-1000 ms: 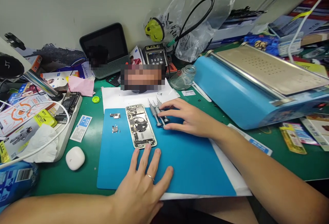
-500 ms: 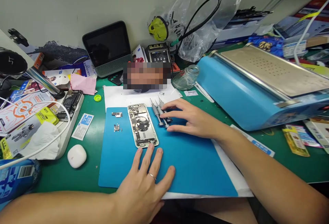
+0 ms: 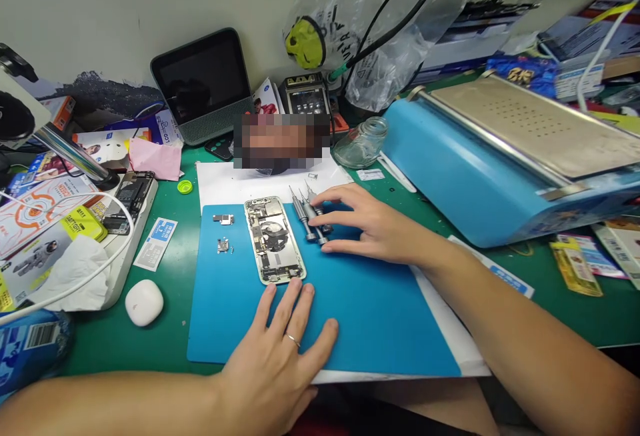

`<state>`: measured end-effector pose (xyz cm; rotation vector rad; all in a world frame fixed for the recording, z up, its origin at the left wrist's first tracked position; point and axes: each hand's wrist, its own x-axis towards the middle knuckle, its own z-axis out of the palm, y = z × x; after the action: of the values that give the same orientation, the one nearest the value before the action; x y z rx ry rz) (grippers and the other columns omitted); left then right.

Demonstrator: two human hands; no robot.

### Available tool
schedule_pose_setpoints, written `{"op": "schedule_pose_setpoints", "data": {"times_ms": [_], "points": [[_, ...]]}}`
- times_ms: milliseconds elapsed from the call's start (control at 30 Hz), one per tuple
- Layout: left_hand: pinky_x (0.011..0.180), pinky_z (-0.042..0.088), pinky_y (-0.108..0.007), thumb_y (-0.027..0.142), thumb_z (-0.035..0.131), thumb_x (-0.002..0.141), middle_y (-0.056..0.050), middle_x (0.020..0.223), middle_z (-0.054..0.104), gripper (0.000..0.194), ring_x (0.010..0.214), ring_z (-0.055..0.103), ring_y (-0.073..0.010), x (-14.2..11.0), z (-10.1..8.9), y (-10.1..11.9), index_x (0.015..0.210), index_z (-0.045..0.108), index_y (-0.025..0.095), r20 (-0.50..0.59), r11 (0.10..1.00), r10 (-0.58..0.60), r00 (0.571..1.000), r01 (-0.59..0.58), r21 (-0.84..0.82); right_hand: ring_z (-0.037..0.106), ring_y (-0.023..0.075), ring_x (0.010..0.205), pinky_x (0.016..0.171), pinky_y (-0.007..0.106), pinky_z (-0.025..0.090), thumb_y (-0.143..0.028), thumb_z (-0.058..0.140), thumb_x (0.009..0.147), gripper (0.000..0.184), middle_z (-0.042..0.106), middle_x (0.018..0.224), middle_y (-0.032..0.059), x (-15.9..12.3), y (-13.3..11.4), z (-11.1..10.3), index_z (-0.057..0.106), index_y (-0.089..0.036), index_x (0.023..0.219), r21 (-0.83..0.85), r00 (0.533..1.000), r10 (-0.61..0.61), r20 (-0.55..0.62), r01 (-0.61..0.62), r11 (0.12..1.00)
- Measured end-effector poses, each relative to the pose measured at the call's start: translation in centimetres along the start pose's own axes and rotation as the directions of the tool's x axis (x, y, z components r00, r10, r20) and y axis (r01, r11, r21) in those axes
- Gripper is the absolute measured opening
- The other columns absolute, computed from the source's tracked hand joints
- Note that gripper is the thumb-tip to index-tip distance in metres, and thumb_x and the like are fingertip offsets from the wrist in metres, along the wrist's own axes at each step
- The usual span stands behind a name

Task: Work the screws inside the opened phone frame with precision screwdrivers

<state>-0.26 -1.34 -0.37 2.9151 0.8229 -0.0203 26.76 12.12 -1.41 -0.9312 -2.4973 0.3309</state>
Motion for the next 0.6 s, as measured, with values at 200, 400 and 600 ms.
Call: {"op": "schedule_pose_setpoints", "data": {"times_ms": [200, 400, 600], "points": [[0.117, 0.016, -0.062, 0.05, 0.064, 0.092, -0.033, 0.162, 0.011, 0.08, 0.153, 0.008, -0.0472, 0.02, -0.07, -0.02, 0.154, 0.028, 0.013, -0.006, 1.0, -0.011, 1.0, 0.011, -0.023, 0.058, 0.031, 0.121, 0.104, 0.051, 0.051, -0.047, 0.066, 0.091, 0.033, 0.061, 0.128, 0.0117, -0.12, -0.04, 0.07, 0.072, -0.027, 0.117, 0.035, 0.999, 0.036, 0.01, -0.037, 0.999], [0.118, 0.016, -0.061, 0.051, 0.065, 0.092, -0.034, 0.161, 0.015, 0.082, 0.153, 0.008, -0.0468, 0.01, -0.04, -0.04, 0.154, 0.028, 0.013, -0.015, 0.999, -0.016, 1.0, 0.015, -0.038, 0.059, 0.0312, 0.12, 0.105, 0.051, 0.05, -0.046, 0.064, 0.092, 0.033, 0.064, 0.127, 0.0122, -0.08, -0.1, 0.13, 0.073, -0.025, 0.116, 0.048, 0.998, 0.06, -0.007, -0.06, 0.997], [0.118, 0.016, -0.06, 0.05, 0.064, 0.093, -0.033, 0.161, 0.016, 0.08, 0.153, 0.01, -0.0469, 0.05, -0.23, -0.03, 0.154, 0.028, 0.013, -0.006, 0.999, -0.017, 1.0, 0.017, -0.034, 0.06, 0.0308, 0.119, 0.104, 0.051, 0.051, -0.047, 0.067, 0.089, 0.035, 0.064, 0.127, 0.0116, -0.1, 0.01, 0.07, 0.072, -0.026, 0.117, 0.041, 0.999, 0.046, 0.003, -0.046, 0.998]]}}
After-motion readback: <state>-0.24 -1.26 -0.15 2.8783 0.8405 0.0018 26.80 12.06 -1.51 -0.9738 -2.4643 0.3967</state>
